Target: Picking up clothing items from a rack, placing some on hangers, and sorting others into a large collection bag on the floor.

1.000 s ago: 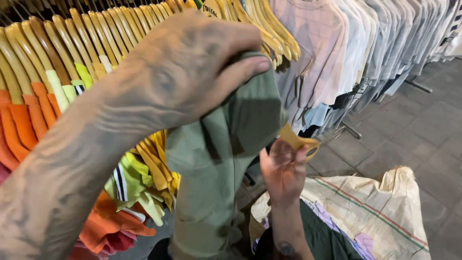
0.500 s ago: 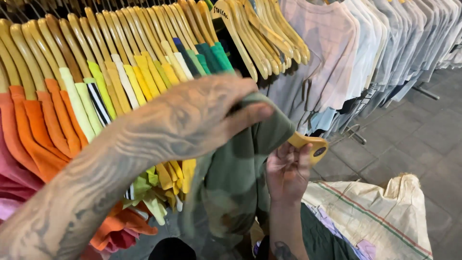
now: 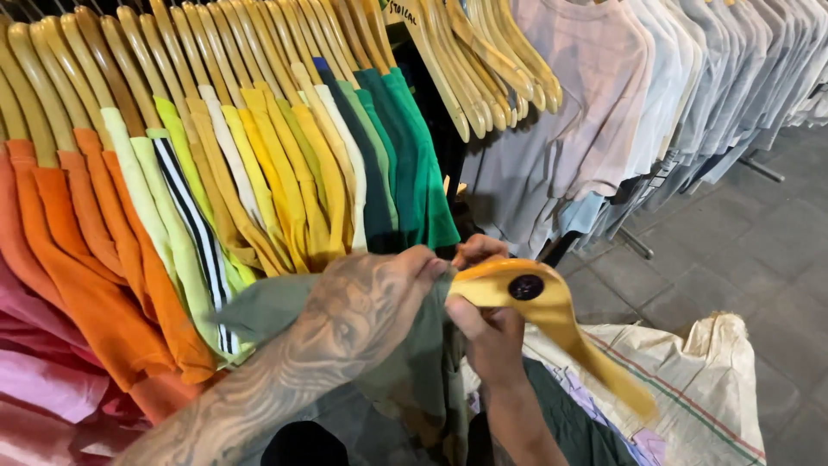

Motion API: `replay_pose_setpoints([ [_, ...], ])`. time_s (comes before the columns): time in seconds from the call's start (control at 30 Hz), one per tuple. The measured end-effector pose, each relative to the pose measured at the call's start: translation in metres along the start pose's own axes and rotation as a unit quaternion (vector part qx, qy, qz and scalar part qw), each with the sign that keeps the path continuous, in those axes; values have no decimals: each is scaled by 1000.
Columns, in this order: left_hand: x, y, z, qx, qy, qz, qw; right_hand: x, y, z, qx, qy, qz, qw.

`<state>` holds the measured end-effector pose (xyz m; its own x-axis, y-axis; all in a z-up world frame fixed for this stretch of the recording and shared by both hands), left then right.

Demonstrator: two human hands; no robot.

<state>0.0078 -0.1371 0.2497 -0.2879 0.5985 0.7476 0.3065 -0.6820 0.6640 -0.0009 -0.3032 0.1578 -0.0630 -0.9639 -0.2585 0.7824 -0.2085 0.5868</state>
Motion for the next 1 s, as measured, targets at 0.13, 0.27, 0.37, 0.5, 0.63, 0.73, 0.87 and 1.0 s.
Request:
replay_pose_setpoints([
  [0.13,-2,-10,2,191,-40,130,972,22,-14,-39,10,173,-8,985],
  [0.27,-13,-15,-5,134,-249,-34,959,3,-24,-39,-99,130,14,986],
  [0.37,-8,-15,-12,213,-316,-18,924,-19,-22,-20,48,30,28,998],
  [0.5,-11,-17,-12,262,-399,48,878,-21,-16,-28,80,-138,25,987],
  [0.63,-14,-25,0,308,-417,54,854,-13,-28,-47,-111,-93,114,983],
  [0.73,-2,-37,8,315,-419,63,849,35,-57,-121,-227,-114,131,958],
  [0.87,21,-53,25,288,-367,55,883,33,-47,-99,-247,-206,159,933],
  [1.0,34,-81,46,234,-362,54,901,66,-27,-66,-221,-417,196,860],
])
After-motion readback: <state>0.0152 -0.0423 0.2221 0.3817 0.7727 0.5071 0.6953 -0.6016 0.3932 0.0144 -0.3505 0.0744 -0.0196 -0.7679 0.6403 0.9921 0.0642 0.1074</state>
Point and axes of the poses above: each hand's wrist, its own y-axis towards the middle knuckle, its own x-axis out of the back of the hand, z = x × y, the point moved 2 cm from there along y, towards the middle knuckle, and after that the axes turned 8 degrees about -x, right-handed, at the moved point
